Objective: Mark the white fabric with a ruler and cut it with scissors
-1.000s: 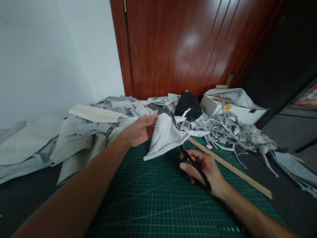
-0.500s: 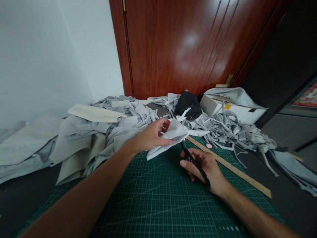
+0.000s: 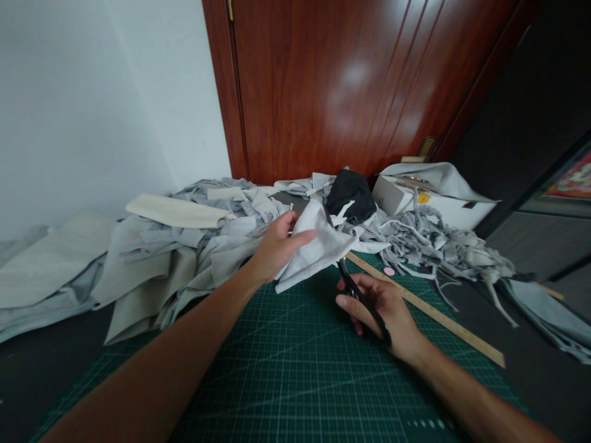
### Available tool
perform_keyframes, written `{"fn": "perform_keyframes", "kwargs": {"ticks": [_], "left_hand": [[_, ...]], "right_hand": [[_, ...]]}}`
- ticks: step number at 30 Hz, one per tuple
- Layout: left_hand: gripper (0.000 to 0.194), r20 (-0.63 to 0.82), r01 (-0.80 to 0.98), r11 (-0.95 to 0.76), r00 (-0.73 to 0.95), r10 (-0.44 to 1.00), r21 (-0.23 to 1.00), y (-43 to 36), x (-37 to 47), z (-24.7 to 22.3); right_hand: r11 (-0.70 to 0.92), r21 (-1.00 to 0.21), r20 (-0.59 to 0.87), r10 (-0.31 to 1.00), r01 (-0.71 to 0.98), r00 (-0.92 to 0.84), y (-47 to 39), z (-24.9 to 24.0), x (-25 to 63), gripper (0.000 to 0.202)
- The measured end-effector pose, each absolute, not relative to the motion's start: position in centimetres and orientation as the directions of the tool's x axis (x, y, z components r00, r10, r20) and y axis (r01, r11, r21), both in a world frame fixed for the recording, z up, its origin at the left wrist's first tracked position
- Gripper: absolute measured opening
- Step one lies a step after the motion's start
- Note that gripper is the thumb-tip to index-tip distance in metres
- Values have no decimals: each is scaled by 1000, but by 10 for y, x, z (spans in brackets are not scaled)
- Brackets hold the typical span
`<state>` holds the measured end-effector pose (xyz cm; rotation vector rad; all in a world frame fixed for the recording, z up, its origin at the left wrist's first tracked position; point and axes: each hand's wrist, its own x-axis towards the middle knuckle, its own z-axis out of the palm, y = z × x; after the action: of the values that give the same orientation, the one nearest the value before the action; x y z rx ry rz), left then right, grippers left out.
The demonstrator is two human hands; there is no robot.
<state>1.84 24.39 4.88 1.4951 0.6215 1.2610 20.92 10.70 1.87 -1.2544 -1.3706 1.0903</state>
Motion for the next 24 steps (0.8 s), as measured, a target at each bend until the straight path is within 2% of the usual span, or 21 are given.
{"fn": "perform_keyframes", "kwargs": {"ticks": [3,9,14,17,24], "left_hand": [[49,422,-193,-379,302,855,905,239,16,55],[33,333,-344,-208,359,872,916,236,13,64],[30,349,-414,-219,271,897,884,240,16,63],[29,341,-427,-221,229,912,877,238,19,64],[30,201,-408,-57,321,925,911,223,16,80]], "right_hand": [[79,-985,75,997,156,-32,107,18,209,60],[107,-983,100,993,149,-54,108,14,212,54],[126,-980,117,991,152,-67,109,12,214,49],[121,-982,112,991,144,-69,109,12,214,48],[109,-980,95,991,164,-91,107,16,215,48]]}}
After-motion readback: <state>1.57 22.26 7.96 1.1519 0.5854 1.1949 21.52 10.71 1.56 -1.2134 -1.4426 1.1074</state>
